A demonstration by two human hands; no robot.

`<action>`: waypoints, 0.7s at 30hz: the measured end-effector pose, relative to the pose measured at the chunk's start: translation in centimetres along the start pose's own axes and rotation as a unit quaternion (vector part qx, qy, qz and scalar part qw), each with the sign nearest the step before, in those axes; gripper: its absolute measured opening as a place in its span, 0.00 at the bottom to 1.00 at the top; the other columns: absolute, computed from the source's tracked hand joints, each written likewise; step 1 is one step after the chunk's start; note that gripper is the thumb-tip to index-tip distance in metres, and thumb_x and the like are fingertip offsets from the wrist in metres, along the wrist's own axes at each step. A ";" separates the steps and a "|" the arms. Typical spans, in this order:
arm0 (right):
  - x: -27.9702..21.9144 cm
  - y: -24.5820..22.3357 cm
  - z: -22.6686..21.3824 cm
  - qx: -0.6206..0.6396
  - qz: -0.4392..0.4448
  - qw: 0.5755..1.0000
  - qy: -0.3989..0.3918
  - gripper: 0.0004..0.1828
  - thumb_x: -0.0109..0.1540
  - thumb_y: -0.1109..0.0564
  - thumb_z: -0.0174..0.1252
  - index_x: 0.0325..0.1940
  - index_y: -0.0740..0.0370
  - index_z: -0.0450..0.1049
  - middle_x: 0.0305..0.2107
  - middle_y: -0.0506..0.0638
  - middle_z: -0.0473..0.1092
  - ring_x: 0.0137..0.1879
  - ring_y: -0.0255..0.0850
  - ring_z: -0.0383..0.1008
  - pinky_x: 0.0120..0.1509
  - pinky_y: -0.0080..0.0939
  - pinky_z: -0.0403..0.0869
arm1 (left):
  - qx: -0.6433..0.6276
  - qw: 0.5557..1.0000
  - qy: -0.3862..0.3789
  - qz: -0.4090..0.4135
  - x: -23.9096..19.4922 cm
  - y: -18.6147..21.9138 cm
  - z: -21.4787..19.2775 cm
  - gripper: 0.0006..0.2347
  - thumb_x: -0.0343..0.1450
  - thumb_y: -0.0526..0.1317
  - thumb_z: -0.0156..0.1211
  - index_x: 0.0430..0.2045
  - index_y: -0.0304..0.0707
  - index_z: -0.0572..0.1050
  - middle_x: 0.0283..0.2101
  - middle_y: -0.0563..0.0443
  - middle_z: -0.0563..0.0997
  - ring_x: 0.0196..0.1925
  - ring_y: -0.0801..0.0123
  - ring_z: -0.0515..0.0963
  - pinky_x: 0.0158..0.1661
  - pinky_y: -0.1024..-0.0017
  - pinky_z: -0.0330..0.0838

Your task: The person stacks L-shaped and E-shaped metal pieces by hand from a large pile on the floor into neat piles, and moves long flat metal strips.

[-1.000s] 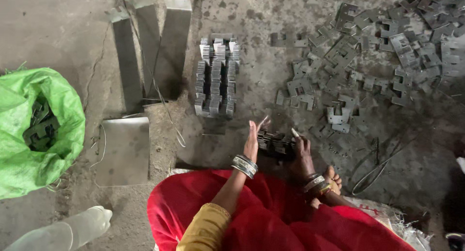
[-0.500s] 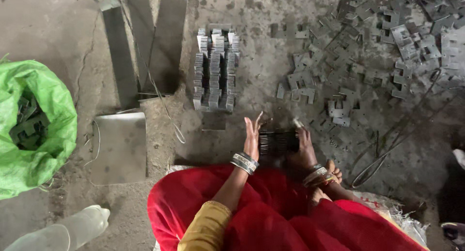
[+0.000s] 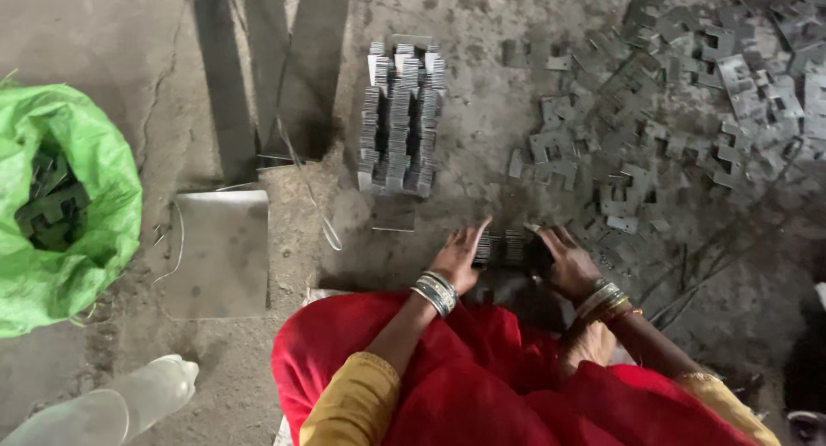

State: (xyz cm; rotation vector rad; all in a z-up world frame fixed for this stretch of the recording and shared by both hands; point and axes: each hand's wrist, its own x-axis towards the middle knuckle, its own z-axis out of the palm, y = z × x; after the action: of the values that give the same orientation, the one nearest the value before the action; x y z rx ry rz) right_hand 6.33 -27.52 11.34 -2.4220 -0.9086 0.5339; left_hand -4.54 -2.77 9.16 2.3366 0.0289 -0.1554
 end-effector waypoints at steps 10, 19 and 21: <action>9.1 -4.0 5.3 0.017 -0.154 0.983 0.096 0.52 0.47 0.60 0.63 0.75 0.69 0.52 0.65 0.68 0.62 0.69 0.67 0.65 0.72 0.57 0.69 | -0.048 0.988 -0.039 -0.142 -0.8 -1.7 -16.6 0.45 0.64 0.34 0.69 0.74 0.60 0.45 0.66 0.38 0.67 0.51 0.42 0.81 0.51 0.53 0.77; 16.0 -9.4 6.5 -0.097 -0.001 0.993 -0.060 0.48 0.55 0.68 0.51 0.81 0.57 0.51 0.68 0.62 0.60 0.68 0.57 0.69 0.60 0.48 0.80 | 0.020 0.975 0.081 -0.205 -2.0 -9.1 -17.4 0.50 0.60 0.32 0.74 0.71 0.56 0.40 0.72 0.21 0.51 0.61 0.34 0.71 0.52 0.54 0.79; 13.4 -8.2 5.4 -0.100 -0.042 0.994 0.006 0.46 0.53 0.65 0.59 0.76 0.60 0.54 0.64 0.62 0.62 0.67 0.61 0.66 0.65 0.53 0.74 | 0.042 0.976 0.117 -0.178 -2.4 -10.2 -16.1 0.51 0.58 0.32 0.77 0.71 0.53 0.41 0.69 0.22 0.54 0.65 0.30 0.65 0.54 0.52 0.75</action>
State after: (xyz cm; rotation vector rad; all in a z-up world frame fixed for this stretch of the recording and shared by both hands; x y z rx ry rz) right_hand 8.92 -11.21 9.27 -2.5467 -1.0997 0.4143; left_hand -5.97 15.94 13.29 2.4037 0.5683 -0.0572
